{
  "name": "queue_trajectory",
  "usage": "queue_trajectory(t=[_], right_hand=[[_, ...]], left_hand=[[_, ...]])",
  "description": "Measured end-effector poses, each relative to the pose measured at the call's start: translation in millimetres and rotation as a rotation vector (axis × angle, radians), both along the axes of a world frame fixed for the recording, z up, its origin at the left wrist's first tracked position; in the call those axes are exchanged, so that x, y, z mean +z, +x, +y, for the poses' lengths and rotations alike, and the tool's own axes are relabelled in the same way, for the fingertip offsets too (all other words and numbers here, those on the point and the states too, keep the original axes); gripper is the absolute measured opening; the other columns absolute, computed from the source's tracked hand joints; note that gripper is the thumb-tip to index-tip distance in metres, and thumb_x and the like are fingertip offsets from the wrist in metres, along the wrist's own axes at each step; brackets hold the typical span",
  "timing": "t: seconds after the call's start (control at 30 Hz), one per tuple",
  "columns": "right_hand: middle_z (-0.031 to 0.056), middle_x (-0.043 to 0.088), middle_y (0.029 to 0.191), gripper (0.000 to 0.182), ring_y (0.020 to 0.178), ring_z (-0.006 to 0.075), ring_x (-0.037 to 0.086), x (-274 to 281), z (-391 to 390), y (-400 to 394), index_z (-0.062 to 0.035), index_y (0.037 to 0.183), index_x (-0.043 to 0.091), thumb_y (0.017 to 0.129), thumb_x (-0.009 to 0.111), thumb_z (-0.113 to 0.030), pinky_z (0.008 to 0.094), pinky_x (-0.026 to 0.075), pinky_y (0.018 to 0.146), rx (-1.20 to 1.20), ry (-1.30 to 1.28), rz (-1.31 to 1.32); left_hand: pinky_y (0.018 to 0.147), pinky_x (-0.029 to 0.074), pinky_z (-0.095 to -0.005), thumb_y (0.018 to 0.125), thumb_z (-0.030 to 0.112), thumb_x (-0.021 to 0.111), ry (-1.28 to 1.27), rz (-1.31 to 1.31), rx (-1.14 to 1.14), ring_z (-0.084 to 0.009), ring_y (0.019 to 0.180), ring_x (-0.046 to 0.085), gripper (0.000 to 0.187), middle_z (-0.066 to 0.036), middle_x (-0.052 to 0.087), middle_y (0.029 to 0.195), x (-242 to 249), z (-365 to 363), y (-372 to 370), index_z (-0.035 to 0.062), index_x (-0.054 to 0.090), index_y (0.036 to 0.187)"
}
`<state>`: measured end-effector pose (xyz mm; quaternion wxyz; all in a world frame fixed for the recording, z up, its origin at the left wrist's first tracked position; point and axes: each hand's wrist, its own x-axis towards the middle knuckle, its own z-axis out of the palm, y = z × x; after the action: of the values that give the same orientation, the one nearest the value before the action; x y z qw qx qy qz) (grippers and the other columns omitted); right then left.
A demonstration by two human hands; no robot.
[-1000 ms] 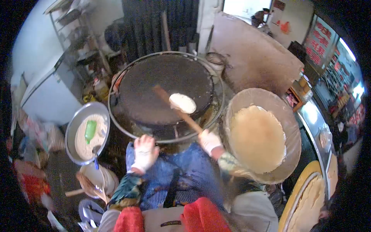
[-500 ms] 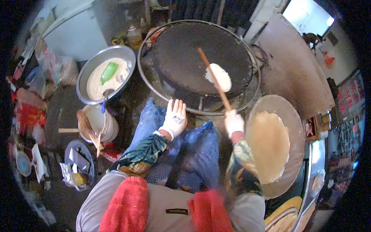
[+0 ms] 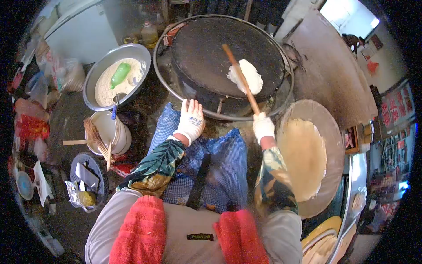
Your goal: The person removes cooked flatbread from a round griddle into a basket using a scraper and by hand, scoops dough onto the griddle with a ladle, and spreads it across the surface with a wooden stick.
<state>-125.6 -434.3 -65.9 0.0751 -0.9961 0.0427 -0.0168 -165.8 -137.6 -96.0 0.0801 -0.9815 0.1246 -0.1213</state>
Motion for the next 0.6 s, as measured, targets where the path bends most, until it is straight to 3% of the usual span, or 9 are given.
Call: queue_trajectory(t=[0.1, 0.2, 0.23, 0.27, 0.33, 0.4, 0.53, 0.6], right_hand=[[0.0263, 0.064, 0.085, 0.039, 0.083, 0.0444, 0.062, -26.6, -28.3, 23.8, -0.0047, 0.098, 0.054, 0.095, 0.045, -0.042, 0.0527, 0.048, 0.075, -0.005, -0.021, -0.104], [0.0265, 0.064, 0.087, 0.039, 0.085, 0.0446, 0.062, 26.2, 15.0, -5.8, -0.0044, 0.098, 0.054, 0.095, 0.044, -0.042, 0.0521, 0.048, 0.076, 0.005, 0.091, -0.006], [0.0272, 0.064, 0.088, 0.039, 0.086, 0.0449, 0.062, 11.0, 17.0, -7.3, -0.0035, 0.099, 0.053, 0.095, 0.044, -0.041, 0.0522, 0.048, 0.076, 0.182, -0.103, 0.026], [0.0281, 0.064, 0.088, 0.038, 0.085, 0.0442, 0.063, 11.3, 16.0, -19.2, -0.0033, 0.102, 0.052, 0.096, 0.042, -0.040, 0.0518, 0.049, 0.076, 0.118, -0.039, 0.105], [0.0263, 0.065, 0.086, 0.035, 0.083, 0.0429, 0.064, 18.1, -5.1, -12.6, -0.0034, 0.103, 0.053, 0.096, 0.042, -0.036, 0.0511, 0.050, 0.075, -0.089, -0.014, 0.037], [0.0220, 0.065, 0.077, 0.036, 0.076, 0.0404, 0.065, 12.8, -21.5, 1.3, -0.0014, 0.099, 0.053, 0.095, 0.046, -0.036, 0.0517, 0.050, 0.070, 0.006, 0.034, -0.101], [0.0214, 0.066, 0.081, 0.034, 0.078, 0.0385, 0.066, 30.4, 3.8, -8.0, -0.0017, 0.098, 0.055, 0.095, 0.046, -0.034, 0.0496, 0.051, 0.071, 0.056, 0.007, -0.034], [0.0208, 0.067, 0.082, 0.033, 0.078, 0.0377, 0.066, 17.4, -9.2, 1.3, -0.0017, 0.098, 0.055, 0.095, 0.047, -0.034, 0.0487, 0.051, 0.070, -0.061, 0.043, -0.028]], left_hand=[[0.113, 0.014, -0.0608, 0.085, 0.016, 0.045, -0.060, -0.002, -0.012, -0.0417, 0.132, 0.039, 0.051, -0.028, 0.048, 0.135, 27.2, 3.7, -8.3, -0.0120, 0.048, 0.127], [0.113, 0.014, -0.0612, 0.086, 0.017, 0.044, -0.052, -0.021, 0.011, -0.0409, 0.132, 0.040, 0.049, -0.028, 0.049, 0.135, 10.0, 12.3, 2.6, -0.0106, 0.050, 0.126], [0.113, 0.011, -0.0608, 0.089, 0.016, 0.039, -0.033, 0.068, 0.041, -0.0392, 0.135, 0.037, 0.049, -0.025, 0.045, 0.139, 16.3, 14.8, 4.1, -0.0097, 0.045, 0.131], [0.114, 0.009, -0.0605, 0.092, 0.015, 0.034, -0.011, 0.160, 0.067, -0.0376, 0.137, 0.034, 0.050, -0.023, 0.042, 0.143, 21.5, 16.2, 3.3, -0.0088, 0.040, 0.136], [0.113, 0.010, -0.0602, 0.085, 0.027, 0.051, -0.071, 0.076, 0.043, -0.0390, 0.134, 0.037, 0.060, -0.026, 0.046, 0.138, 24.8, 21.8, 2.5, -0.0096, 0.046, 0.131], [0.112, 0.013, -0.0602, 0.083, 0.028, 0.058, -0.147, -0.031, -0.013, -0.0397, 0.131, 0.041, 0.056, -0.027, 0.050, 0.133, 22.3, 30.2, 1.9, -0.0087, 0.051, 0.125], [0.111, 0.017, -0.0590, 0.078, 0.028, 0.062, -0.149, 0.000, 0.005, -0.0374, 0.128, 0.041, 0.057, -0.023, 0.052, 0.130, 30.9, 37.5, 8.7, -0.0064, 0.052, 0.122], [0.111, 0.016, -0.0590, 0.078, 0.029, 0.063, -0.129, -0.013, 0.006, -0.0366, 0.130, 0.040, 0.058, -0.022, 0.050, 0.132, 28.2, 45.8, 10.0, -0.0055, 0.052, 0.123]])
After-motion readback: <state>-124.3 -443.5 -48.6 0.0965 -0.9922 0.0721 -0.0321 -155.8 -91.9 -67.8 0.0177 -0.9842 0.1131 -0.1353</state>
